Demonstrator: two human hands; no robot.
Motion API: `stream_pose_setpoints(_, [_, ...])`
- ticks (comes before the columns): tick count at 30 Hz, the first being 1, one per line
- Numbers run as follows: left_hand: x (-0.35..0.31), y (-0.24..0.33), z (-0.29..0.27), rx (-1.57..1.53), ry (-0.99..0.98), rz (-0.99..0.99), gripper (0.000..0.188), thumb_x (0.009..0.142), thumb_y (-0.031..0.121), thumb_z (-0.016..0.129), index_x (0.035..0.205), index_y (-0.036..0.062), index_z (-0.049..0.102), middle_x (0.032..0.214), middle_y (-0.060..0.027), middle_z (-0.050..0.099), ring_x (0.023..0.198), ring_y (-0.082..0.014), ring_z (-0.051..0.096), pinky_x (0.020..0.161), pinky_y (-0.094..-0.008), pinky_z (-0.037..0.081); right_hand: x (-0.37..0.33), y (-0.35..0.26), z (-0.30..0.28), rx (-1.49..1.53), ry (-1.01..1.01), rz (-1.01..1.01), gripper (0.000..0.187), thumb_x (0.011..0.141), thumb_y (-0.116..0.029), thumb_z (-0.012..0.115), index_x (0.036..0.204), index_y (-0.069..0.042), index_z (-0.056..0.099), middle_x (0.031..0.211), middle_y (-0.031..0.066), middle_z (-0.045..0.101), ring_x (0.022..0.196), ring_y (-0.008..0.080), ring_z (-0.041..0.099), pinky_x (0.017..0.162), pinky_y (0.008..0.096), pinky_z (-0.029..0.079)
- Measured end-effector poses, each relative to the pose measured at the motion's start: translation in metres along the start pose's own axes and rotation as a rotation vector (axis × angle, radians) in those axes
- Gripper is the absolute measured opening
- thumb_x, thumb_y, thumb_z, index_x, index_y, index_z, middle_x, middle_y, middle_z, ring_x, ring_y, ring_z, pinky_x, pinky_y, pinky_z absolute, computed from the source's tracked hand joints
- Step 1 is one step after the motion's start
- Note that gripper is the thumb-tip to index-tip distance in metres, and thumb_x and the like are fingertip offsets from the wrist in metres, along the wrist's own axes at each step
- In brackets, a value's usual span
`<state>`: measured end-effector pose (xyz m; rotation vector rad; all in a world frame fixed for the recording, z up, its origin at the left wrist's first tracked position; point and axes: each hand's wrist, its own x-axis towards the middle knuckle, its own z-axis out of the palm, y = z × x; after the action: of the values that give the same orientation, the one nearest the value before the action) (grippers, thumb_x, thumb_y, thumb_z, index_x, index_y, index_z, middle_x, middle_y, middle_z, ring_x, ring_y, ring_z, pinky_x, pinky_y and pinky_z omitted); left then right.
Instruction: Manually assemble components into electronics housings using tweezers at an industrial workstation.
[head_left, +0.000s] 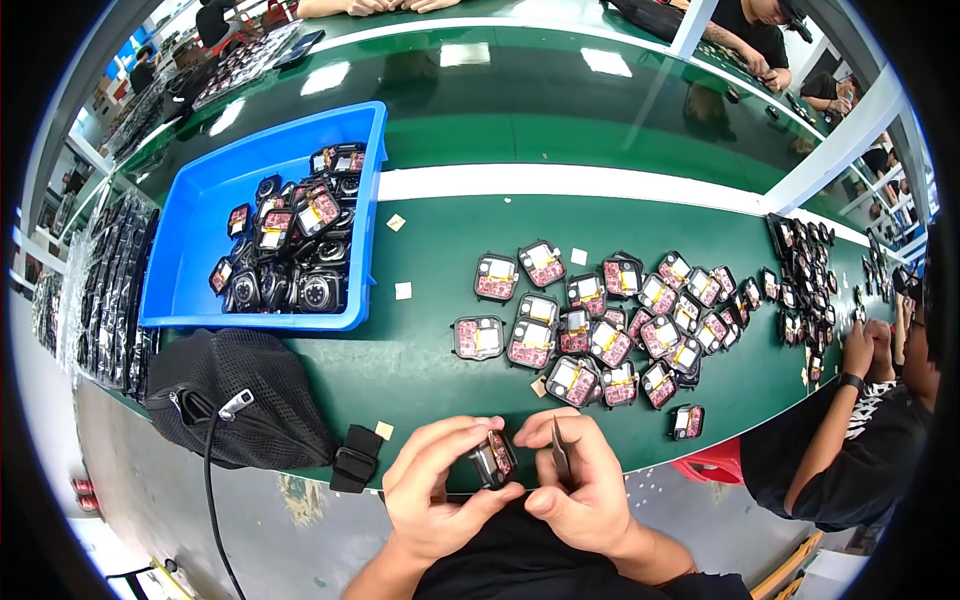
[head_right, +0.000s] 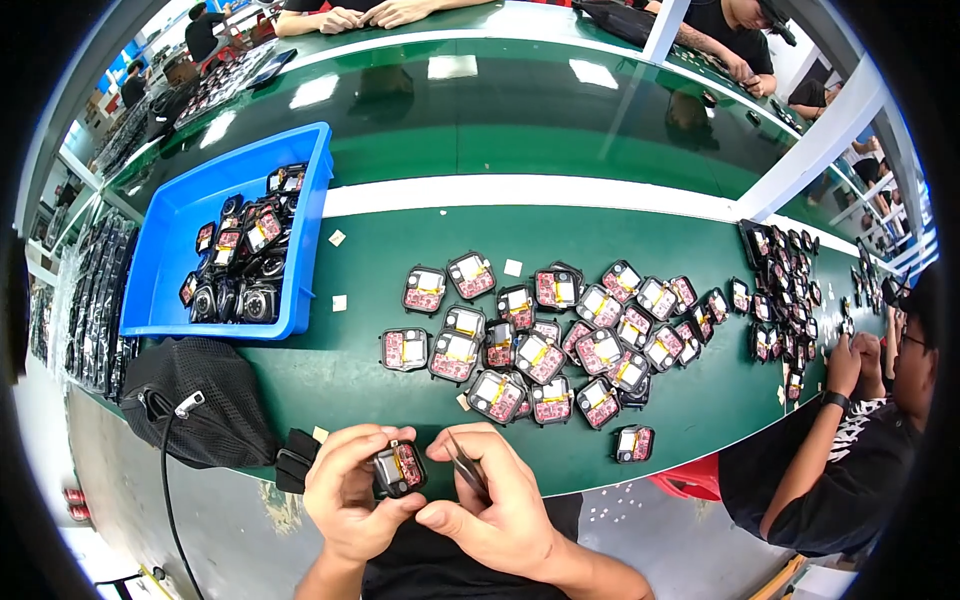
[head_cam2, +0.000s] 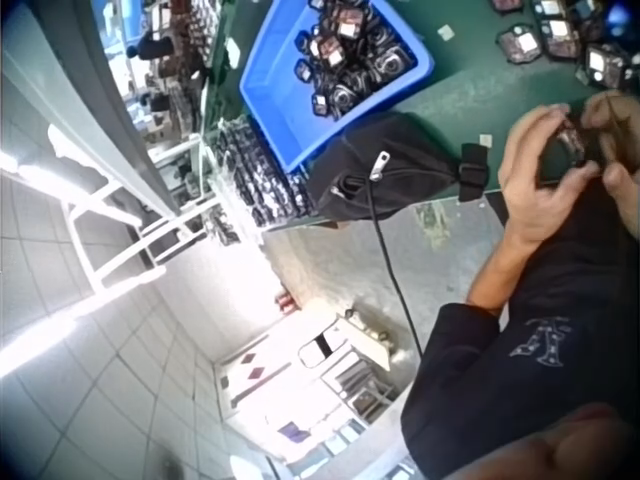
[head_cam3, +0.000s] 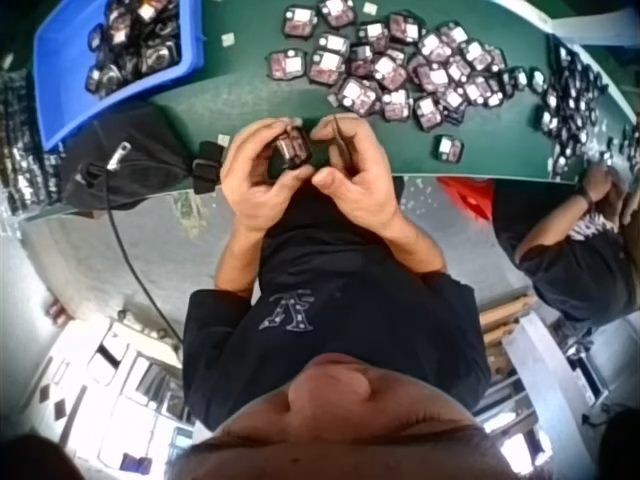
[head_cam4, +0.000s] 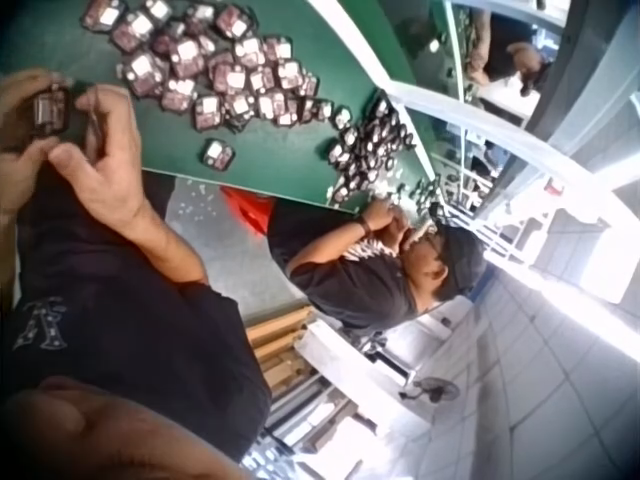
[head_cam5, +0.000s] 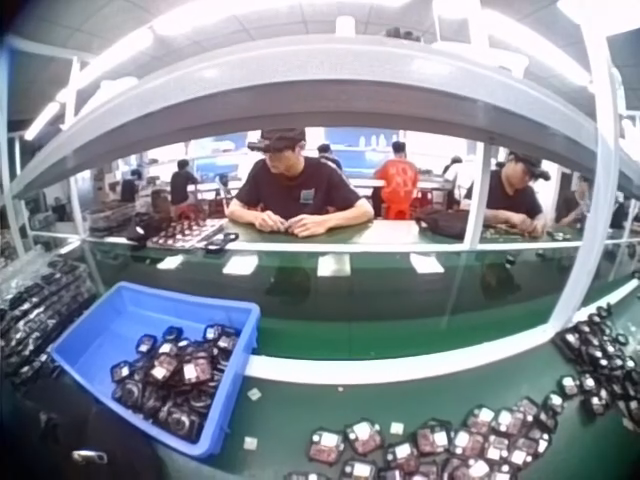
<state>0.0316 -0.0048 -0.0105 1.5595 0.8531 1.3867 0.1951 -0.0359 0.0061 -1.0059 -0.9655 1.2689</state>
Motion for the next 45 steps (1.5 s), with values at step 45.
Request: stream_pose_setpoints(45, [0.000, -0.003, -0.011, -0.321, -0.042, -0.183, 0.061, 0.081, 0.008, 0.087, 0.130, -0.0139, 0.057, 0.142, -0.0229, 0.049, 0.116, -0.0327, 0.068, 0.096, -0.0368, 0.060, 0.013, -0.004, -0.009, -0.851, -0.067, -0.479, 0.021, 0.079, 0.000, 0.081, 0.097, 0.000, 0.072, 0.084, 0.0102, 0.073, 0.063, 0.0240, 0.070, 0.054, 0.0326, 0.055])
